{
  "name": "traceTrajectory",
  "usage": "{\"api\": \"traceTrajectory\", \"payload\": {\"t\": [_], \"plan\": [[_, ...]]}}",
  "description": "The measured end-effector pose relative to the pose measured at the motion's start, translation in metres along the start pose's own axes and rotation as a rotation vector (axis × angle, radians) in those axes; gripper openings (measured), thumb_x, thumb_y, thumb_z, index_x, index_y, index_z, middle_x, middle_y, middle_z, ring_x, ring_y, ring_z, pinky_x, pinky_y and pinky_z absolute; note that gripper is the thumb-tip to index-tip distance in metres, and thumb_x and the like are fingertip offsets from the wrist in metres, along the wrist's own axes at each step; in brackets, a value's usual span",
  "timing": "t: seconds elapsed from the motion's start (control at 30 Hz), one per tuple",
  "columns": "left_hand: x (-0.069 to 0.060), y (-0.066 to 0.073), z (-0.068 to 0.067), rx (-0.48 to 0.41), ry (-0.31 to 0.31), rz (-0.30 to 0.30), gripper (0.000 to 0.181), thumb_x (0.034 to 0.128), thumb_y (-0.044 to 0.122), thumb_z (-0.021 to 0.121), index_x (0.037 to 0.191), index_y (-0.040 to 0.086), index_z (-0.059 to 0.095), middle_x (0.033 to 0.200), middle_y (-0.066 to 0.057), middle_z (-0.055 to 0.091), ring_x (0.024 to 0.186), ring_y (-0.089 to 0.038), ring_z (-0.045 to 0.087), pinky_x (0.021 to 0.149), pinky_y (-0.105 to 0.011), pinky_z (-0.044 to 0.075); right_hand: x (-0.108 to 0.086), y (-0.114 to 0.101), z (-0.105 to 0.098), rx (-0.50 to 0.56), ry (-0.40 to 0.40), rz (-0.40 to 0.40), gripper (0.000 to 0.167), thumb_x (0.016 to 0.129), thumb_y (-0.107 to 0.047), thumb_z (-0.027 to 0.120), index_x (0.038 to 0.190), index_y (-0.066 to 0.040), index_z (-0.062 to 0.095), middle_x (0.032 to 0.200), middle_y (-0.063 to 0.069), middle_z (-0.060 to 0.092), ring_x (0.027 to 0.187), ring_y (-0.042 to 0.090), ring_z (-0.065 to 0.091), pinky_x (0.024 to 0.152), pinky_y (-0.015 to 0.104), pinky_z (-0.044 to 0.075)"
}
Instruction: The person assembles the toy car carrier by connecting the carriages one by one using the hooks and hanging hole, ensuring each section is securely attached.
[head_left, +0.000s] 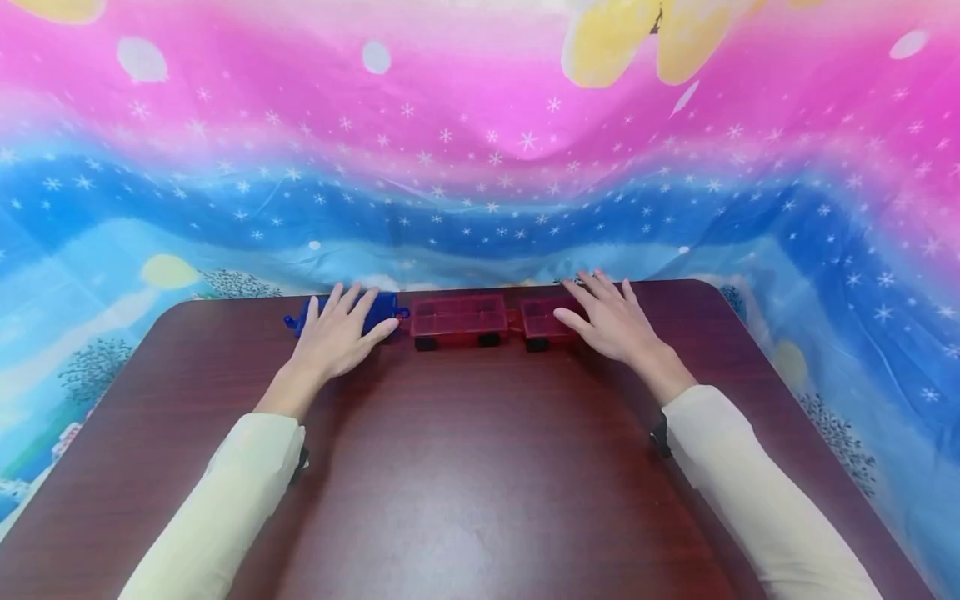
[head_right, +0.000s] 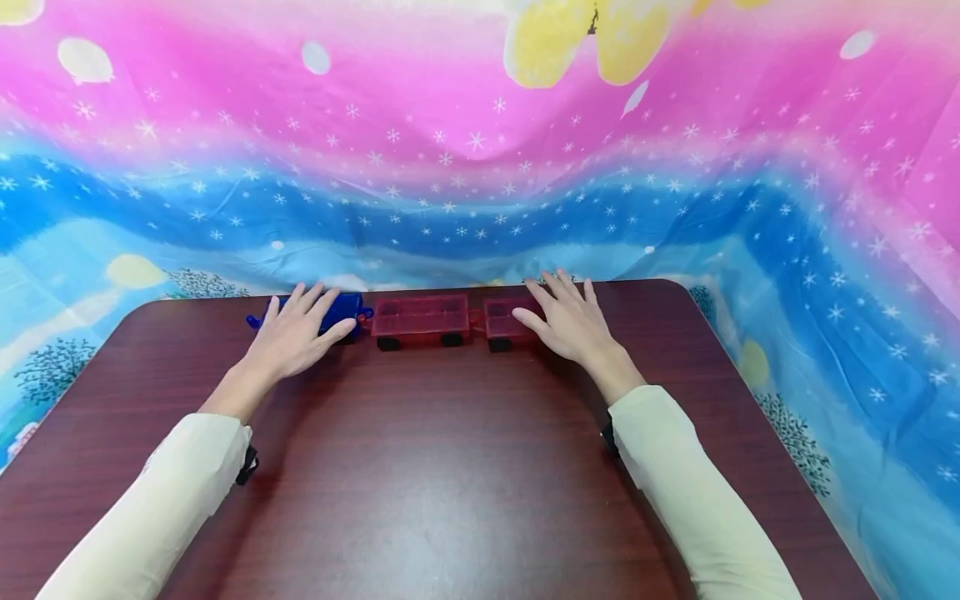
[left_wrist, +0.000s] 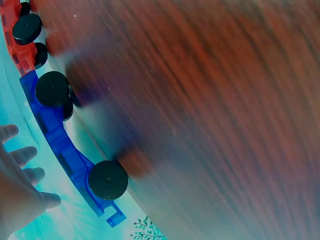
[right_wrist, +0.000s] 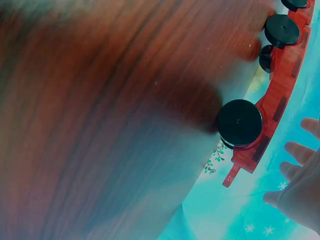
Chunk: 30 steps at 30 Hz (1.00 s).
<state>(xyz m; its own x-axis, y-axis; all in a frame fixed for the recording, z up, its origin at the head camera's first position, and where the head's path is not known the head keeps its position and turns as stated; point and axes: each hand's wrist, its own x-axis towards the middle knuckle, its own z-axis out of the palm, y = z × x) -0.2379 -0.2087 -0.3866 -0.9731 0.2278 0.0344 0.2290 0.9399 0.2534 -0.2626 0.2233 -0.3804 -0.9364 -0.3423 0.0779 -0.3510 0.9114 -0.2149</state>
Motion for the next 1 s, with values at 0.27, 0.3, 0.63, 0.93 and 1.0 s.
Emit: {"api": "traceTrajectory", "payload": {"t": [0.27, 0.3, 0.63, 0.93, 1.0], "plan": [[0.006, 0.008, 0.004, 0.003, 0.014, 0.015, 0.091, 0.0969, 0.076, 0.031, 0.163, 0.014, 0.024, 0.167, -0.019, 0.018, 0.154, -0.042, 0.005, 0.117, -0.068, -0.003, 0.004, -0.002, 0.002, 0.011, 0.0, -0.006, 0.078, 0.101, -0.067, 0.037, 0.161, -0.016, 0.031, 0.165, 0.017, 0.024, 0.154, 0.037, 0.009, 0.119, 0.065, -0.002], [0.006, 0.009, 0.005, 0.002, 0.019, 0.018, 0.091, 0.0969, 0.076, 0.031, 0.163, 0.014, 0.025, 0.167, -0.019, 0.019, 0.154, -0.041, 0.005, 0.117, -0.068, -0.003, 0.004, -0.002, 0.003, 0.011, 0.003, -0.008, 0.078, 0.102, -0.067, 0.037, 0.161, -0.016, 0.032, 0.165, 0.017, 0.025, 0.154, 0.037, 0.01, 0.119, 0.065, -0.001], [0.013, 0.027, 0.008, -0.024, 0.058, 0.034, 0.091, 0.0958, 0.077, 0.033, 0.162, 0.013, 0.028, 0.165, -0.018, 0.024, 0.153, -0.041, 0.01, 0.118, -0.067, 0.001, 0.003, -0.001, 0.01, -0.002, 0.034, -0.018, 0.074, 0.103, -0.063, 0.039, 0.158, -0.014, 0.038, 0.162, 0.016, 0.031, 0.153, 0.036, 0.015, 0.119, 0.066, 0.004], [0.022, 0.048, 0.013, -0.011, 0.059, 0.069, 0.09, 0.096, 0.076, 0.034, 0.161, 0.014, 0.029, 0.164, -0.018, 0.026, 0.154, -0.039, 0.01, 0.119, -0.065, 0.0, 0.005, 0.0, 0.013, 0.004, 0.043, -0.019, 0.073, 0.103, -0.063, 0.039, 0.157, -0.014, 0.042, 0.16, 0.017, 0.035, 0.152, 0.037, 0.018, 0.12, 0.064, 0.002], [0.024, 0.052, 0.015, -0.012, 0.057, 0.076, 0.089, 0.0962, 0.075, 0.036, 0.161, 0.015, 0.03, 0.164, -0.018, 0.027, 0.154, -0.039, 0.01, 0.119, -0.065, -0.001, 0.005, 0.0, 0.014, 0.011, 0.044, -0.019, 0.073, 0.103, -0.063, 0.039, 0.157, -0.014, 0.042, 0.16, 0.017, 0.035, 0.152, 0.037, 0.018, 0.12, 0.064, 0.002]]}}
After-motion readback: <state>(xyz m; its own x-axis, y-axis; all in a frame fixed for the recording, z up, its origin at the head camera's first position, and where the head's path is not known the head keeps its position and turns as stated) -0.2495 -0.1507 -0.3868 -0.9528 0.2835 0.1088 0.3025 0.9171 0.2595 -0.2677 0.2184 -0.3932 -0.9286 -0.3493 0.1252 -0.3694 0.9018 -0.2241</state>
